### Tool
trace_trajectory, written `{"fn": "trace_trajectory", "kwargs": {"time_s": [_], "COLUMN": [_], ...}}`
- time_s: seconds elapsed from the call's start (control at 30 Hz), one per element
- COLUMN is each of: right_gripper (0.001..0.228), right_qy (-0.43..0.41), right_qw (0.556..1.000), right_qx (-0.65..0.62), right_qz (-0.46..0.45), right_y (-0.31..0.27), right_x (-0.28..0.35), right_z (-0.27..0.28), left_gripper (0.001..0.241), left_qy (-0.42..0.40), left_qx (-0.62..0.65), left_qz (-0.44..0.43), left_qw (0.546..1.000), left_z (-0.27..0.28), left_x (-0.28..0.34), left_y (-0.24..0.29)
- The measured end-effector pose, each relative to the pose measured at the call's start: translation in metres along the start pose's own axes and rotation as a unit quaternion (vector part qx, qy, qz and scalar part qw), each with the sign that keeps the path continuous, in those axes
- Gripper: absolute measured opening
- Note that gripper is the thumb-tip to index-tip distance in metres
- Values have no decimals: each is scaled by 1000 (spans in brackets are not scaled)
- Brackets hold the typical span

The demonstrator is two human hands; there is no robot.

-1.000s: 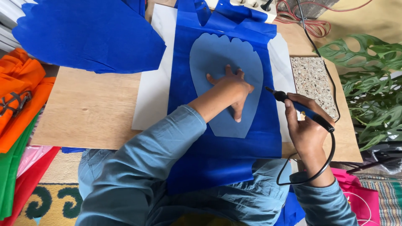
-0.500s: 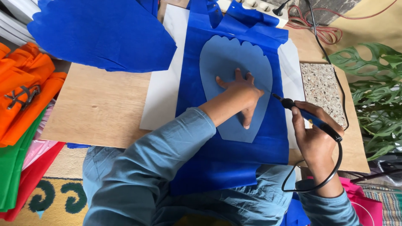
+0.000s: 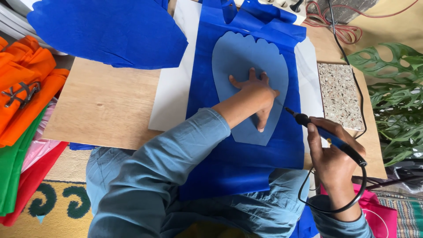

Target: Using a heat-cutting tool to trace and cut out shapes from blue fabric using a template

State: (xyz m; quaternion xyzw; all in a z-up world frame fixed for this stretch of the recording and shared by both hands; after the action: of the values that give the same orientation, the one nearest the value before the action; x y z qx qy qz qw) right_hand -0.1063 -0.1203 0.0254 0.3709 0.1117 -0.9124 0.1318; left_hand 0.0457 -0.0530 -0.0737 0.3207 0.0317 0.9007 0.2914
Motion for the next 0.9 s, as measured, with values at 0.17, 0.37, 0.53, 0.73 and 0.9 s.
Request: {"fn": "trace_trajectory", "kwargs": {"time_s": [0.17, 0.37, 0.53, 0.73, 0.9], "right_gripper": [12, 13, 12, 14, 12], "right_qy": [-1, -2, 0, 12, 9], "right_qw": [1000, 1000, 1000, 1000, 1000], "right_qx": [-16, -6, -20, -9, -7], "right_qz": [-5, 1, -10, 4, 9], "right_y": [-8, -11, -17, -25, -36], "right_x": [3, 9, 12, 16, 17], "right_z": [4, 5, 7, 11, 16], "left_gripper": [110, 97, 115, 117, 115], "left_qy": [0, 3, 4, 1, -3], "left_qx": [-29, -15, -48, -28, -29], "left_qz": [-10, -6, -14, -12, -17], "left_qw": [1000, 1000, 999, 1000, 999], "left_z": [1, -1, -1, -1, 1], "left_x": [12, 0, 10, 7, 17], "left_y": [2, 1, 1, 0, 1]}}
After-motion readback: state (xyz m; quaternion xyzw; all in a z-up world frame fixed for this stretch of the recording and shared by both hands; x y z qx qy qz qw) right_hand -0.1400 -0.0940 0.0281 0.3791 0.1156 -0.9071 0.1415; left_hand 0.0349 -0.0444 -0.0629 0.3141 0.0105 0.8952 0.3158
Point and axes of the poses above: each hand's wrist, its own x-axis away from the middle knuckle, its own z-axis out of the back of the hand, y = z × x, the point moved 7 cm from there along -x, towards the middle knuckle, and after that the axes turned 5 degrees about y, right-handed, at the moved point
